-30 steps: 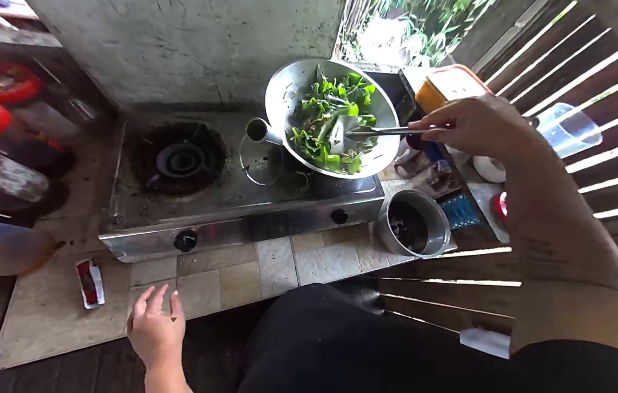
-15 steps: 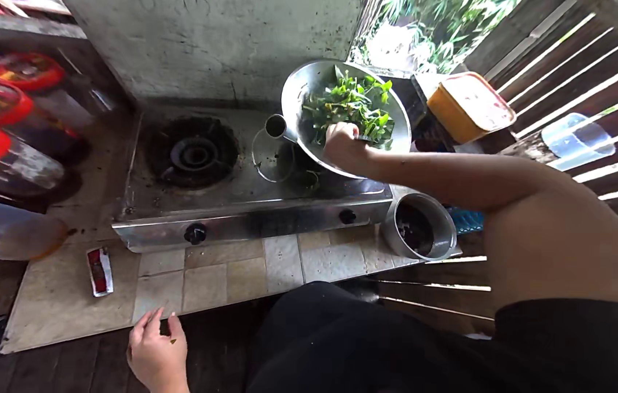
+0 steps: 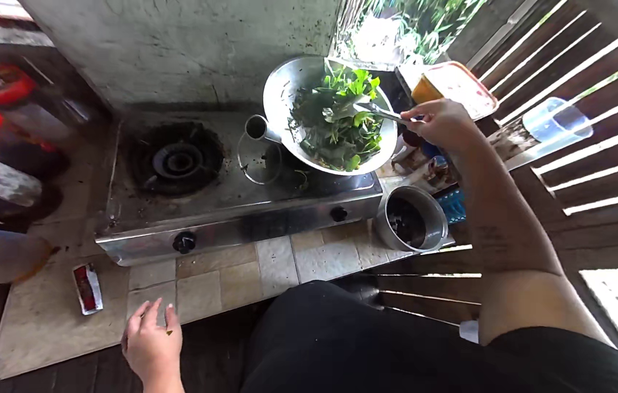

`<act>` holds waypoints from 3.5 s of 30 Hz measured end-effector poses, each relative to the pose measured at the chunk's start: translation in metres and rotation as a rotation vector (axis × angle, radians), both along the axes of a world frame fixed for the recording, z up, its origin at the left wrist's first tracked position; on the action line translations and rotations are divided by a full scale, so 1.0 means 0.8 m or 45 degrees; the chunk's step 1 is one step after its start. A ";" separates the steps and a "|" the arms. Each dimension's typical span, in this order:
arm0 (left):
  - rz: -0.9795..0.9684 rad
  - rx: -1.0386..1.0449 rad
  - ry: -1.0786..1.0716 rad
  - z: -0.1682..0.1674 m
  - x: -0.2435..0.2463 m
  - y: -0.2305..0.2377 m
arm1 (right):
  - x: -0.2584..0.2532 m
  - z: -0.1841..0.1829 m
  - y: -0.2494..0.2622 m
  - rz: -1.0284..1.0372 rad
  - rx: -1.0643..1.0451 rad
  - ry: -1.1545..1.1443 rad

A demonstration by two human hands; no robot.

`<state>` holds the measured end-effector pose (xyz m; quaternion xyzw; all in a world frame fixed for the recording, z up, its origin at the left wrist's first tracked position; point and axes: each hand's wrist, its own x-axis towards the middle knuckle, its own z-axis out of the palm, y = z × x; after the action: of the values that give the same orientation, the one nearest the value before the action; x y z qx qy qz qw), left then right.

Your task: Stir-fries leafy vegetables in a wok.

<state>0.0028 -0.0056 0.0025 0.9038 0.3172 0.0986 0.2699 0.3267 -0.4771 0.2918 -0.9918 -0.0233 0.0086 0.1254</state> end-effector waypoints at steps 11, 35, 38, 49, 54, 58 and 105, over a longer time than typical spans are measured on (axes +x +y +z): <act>-0.095 0.007 -0.025 -0.003 0.025 -0.008 | -0.020 -0.077 -0.049 -0.180 0.212 0.332; 0.048 0.024 0.006 -0.020 -0.022 -0.003 | 0.023 0.074 0.073 -0.082 -0.663 -0.035; 0.030 0.002 0.019 -0.020 -0.017 -0.012 | 0.058 0.020 0.093 -0.185 -0.630 -0.025; -0.050 0.025 0.013 -0.006 0.010 0.001 | -0.091 -0.036 0.098 -0.228 -0.641 0.141; -0.056 0.015 -0.003 0.006 0.029 -0.011 | -0.067 -0.010 0.070 -0.136 -0.619 0.137; 0.004 0.022 -0.025 0.009 0.024 -0.020 | -0.058 0.070 0.058 -0.133 -0.630 -0.109; -0.577 0.475 0.168 0.087 0.307 -0.281 | 0.114 -0.010 -0.024 0.560 -0.359 0.035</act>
<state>0.2488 -0.2301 0.0721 0.9900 0.1006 0.0333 0.0933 0.4181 -0.4959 0.2837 -0.9703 -0.2352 0.0524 -0.0188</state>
